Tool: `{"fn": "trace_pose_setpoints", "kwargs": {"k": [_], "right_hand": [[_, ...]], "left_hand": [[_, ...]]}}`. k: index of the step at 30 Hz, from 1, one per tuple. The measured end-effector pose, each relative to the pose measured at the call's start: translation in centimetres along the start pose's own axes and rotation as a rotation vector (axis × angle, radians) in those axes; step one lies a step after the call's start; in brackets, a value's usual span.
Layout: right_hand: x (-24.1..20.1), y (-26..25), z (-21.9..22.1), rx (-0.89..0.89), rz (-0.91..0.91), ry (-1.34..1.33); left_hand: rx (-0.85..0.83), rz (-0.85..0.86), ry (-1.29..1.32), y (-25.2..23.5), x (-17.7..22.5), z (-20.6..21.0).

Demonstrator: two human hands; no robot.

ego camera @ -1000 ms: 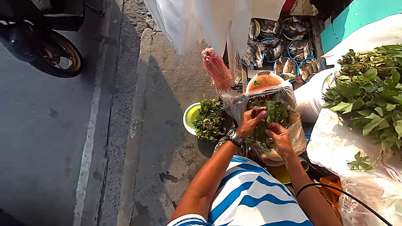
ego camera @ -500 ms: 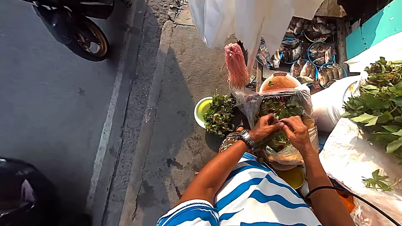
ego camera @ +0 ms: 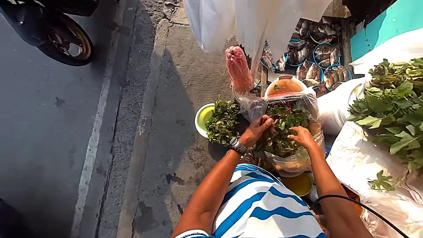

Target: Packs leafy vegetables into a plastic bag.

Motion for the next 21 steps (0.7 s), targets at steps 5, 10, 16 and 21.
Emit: {"fn": "trace_pose_setpoints", "kwargs": {"k": [5, 10, 16, 21], "right_hand": [[-2.2, -3.0, -0.3, 0.388, 0.224, -0.273], [-0.9, -4.5, 0.7, 0.429, 0.307, -0.336], [-2.5, 1.3, -2.8, 0.603, -0.068, -0.485], [-7.5, 6.9, -2.2, 0.594, -0.465, -0.559]], "left_hand": [[0.176, 0.216, 0.23, 1.7, 4.8, -4.3], [0.362, 0.258, 0.138, 2.6, 5.4, -6.6], [0.429, 0.115, -0.373, 0.6, 3.6, -4.7], [0.149, 0.127, -0.47, -2.8, 1.6, 1.4]]}}
Point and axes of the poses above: each hand's wrist, its own y-axis away from the middle knuckle, its own z-axis out of the palm, x = y × z, the point moved 10 cm from there along -y, towards the middle knuckle, and after that the axes turned 6 degrees about -z, right-handed, at the moved point
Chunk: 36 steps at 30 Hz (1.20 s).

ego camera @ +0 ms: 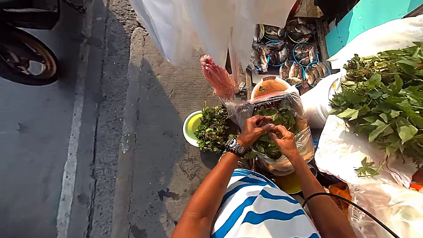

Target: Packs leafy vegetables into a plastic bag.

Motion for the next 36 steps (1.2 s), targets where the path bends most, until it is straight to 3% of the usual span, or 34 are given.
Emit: {"fn": "trace_pose_setpoints", "kwargs": {"k": [3, 6, 8, 12, 16, 20, 24, 28, 32, 36], "right_hand": [[-1.2, 1.1, 1.3, -0.038, -0.055, -0.13], [-0.3, 1.0, 2.1, -0.174, 0.033, -0.282], [1.7, -0.4, 0.8, -0.107, 0.127, -0.369], [8.3, -5.8, -3.0, 0.169, 0.313, -0.093], [11.8, -11.9, -1.3, 0.019, 0.32, 0.189], [13.8, -14.1, 2.0, -0.136, 0.335, 0.282], [12.3, -13.6, 1.7, -0.248, 0.275, 0.365], [10.1, -10.3, -2.7, -0.254, 0.271, 0.168], [7.5, -5.7, -8.8, -0.114, 0.268, -0.047], [3.8, -3.4, -13.2, -0.002, 0.101, 0.101]], "left_hand": [[-0.064, 0.06, 0.063, 0.3, -0.3, 1.9], [-0.053, 0.03, 0.141, 1.4, -1.5, 1.1], [0.012, -0.037, 0.272, 2.1, -2.9, -0.8], [0.105, -0.107, 0.646, 3.7, -4.1, -4.6], [0.187, -0.145, 0.82, 4.8, -4.9, -6.7], [0.279, -0.155, 0.804, 5.2, -5.6, -7.9], [0.346, -0.226, 0.71, 5.0, -6.8, -8.7], [0.307, -0.249, 0.569, 4.1, -6.6, -8.4], [0.212, -0.239, 0.451, 3.2, -5.3, -6.8], [0.119, -0.169, 0.219, 2.3, -2.1, -3.8]]}}
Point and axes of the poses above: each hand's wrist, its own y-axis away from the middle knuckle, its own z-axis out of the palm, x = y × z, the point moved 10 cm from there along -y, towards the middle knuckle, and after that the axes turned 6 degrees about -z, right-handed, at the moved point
